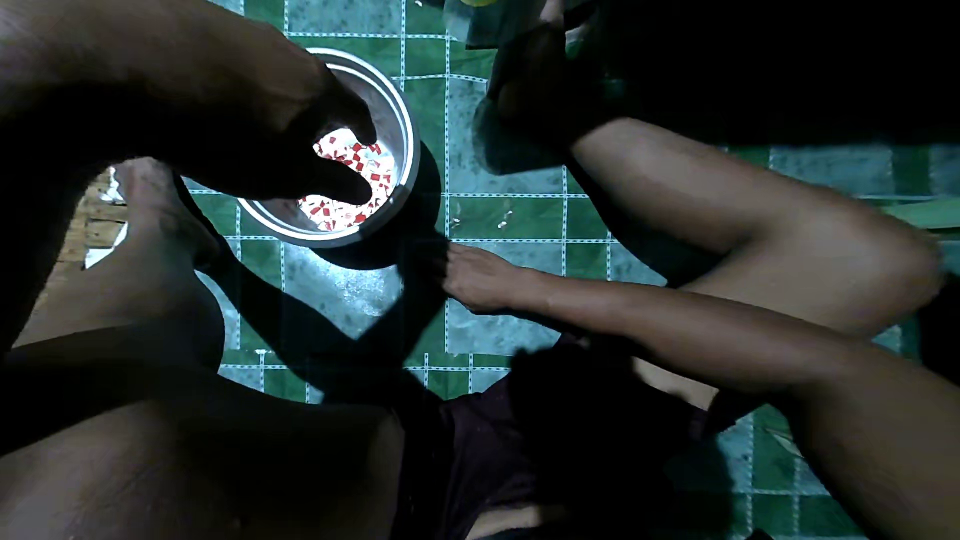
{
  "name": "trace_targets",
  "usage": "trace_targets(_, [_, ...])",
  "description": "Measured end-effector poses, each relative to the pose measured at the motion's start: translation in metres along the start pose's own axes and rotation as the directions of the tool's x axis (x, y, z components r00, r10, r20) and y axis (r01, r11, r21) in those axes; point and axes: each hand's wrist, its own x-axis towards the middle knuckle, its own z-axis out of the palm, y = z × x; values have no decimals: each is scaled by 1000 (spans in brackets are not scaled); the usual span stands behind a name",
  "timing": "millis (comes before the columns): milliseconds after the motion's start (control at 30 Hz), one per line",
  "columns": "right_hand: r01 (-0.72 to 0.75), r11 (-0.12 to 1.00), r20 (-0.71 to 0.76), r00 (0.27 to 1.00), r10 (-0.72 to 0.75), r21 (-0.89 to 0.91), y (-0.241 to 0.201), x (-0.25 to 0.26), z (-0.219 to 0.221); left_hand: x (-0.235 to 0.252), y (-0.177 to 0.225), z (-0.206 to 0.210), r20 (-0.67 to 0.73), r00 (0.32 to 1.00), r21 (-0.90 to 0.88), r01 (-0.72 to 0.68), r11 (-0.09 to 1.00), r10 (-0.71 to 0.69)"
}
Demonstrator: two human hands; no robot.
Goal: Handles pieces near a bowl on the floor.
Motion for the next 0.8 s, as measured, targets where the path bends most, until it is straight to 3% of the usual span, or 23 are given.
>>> trace_targets(167, [112, 990, -39, 993, -109, 82, 25, -31, -11, -4, 1, 3, 106, 994, 37, 23, 999, -27])
trace_targets(267, [73, 992, -103, 993, -62, 107, 40, -39, -23, -6, -10, 10, -10, 1000, -16, -17, 1000, 17])
trace_targets(367, [100, 989, -77, 993, -92, 104, 32, -35, -28, -4, -12, 9, -90, 995, -16, -44, 999, 42])
trace_targets(467, [238, 970, 21, 971, -240, 55, 27, -34, -20, -1, -6, 5, -57, 998, -15, -36, 999, 35])
trace_targets(567, [296, 955, 58, 953, -296, 12, 35, -43, -8, -1, -1, 8, -11, 999, -36, -35, 999, 35])
trace_targets(800, [275, 960, -82, 959, -270, 56, 49, -62, 3, -2, -11, 14, -70, 996, -26, -63, 998, 61])
